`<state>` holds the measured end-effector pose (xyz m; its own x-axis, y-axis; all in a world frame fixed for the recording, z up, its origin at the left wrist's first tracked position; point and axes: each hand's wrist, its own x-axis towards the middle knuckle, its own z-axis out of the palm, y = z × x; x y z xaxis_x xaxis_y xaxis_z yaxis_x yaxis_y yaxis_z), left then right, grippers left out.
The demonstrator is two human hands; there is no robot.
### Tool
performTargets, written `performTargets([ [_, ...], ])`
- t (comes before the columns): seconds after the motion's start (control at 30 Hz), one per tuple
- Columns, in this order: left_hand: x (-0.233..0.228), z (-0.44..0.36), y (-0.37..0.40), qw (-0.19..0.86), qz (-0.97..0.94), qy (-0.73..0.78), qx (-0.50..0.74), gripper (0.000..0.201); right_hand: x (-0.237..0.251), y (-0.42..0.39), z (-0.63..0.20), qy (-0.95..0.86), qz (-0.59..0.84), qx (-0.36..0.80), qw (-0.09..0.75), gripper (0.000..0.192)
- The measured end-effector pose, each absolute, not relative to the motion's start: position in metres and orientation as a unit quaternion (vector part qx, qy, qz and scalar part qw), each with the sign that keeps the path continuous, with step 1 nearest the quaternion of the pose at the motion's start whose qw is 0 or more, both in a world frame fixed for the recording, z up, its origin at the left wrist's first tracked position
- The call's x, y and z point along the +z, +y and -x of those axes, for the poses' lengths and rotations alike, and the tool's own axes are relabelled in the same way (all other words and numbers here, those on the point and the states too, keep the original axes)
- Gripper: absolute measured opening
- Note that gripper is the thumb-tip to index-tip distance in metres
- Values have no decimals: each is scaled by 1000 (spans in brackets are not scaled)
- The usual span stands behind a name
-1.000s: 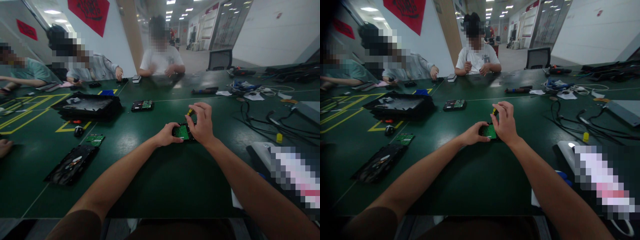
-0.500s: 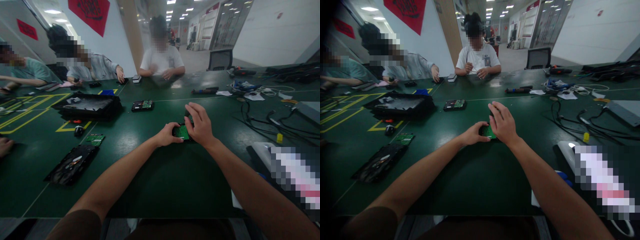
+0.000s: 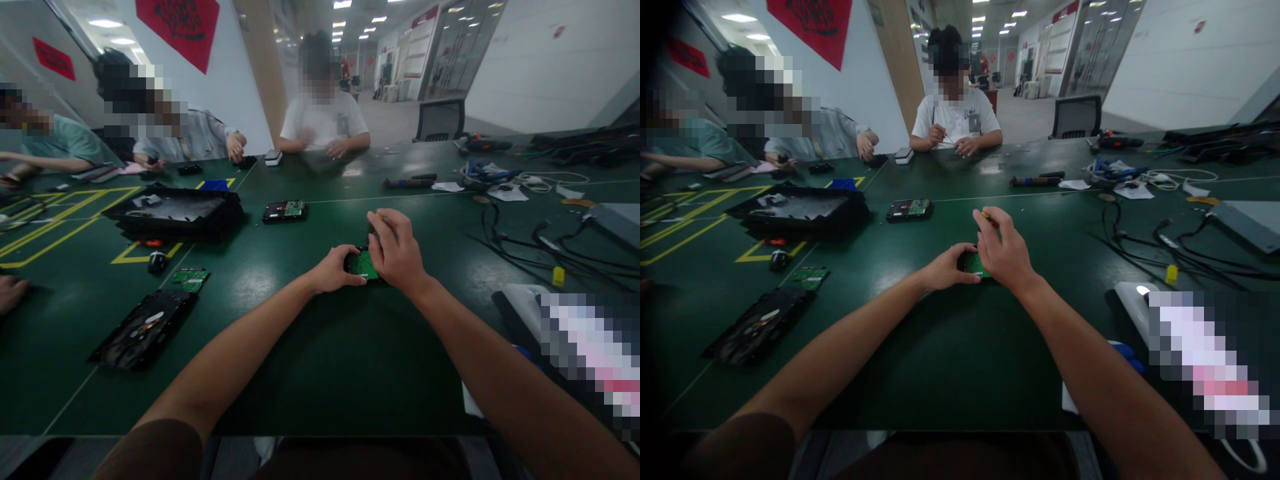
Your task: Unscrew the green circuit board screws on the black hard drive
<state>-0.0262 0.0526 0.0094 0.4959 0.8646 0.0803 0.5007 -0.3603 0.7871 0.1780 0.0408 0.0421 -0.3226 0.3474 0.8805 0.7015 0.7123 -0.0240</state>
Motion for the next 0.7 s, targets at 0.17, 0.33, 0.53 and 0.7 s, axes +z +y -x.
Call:
performTargets([
  [0.17, 10, 25, 52, 364, -782, 439, 249, 86, 41, 41, -176, -787, 337, -169, 489, 67],
  [0.33, 9, 25, 54, 359, -785, 439, 248, 87, 41, 42, -179, -780, 350, -191, 482, 61],
  [0.53, 9, 26, 53, 357, -789, 434, 247, 87, 41, 43, -179, -784, 352, -208, 467, 65],
  [0.7, 10, 26, 53, 364, -784, 441, 243, 87, 41, 44, -178, -775, 346, -185, 495, 64],
])
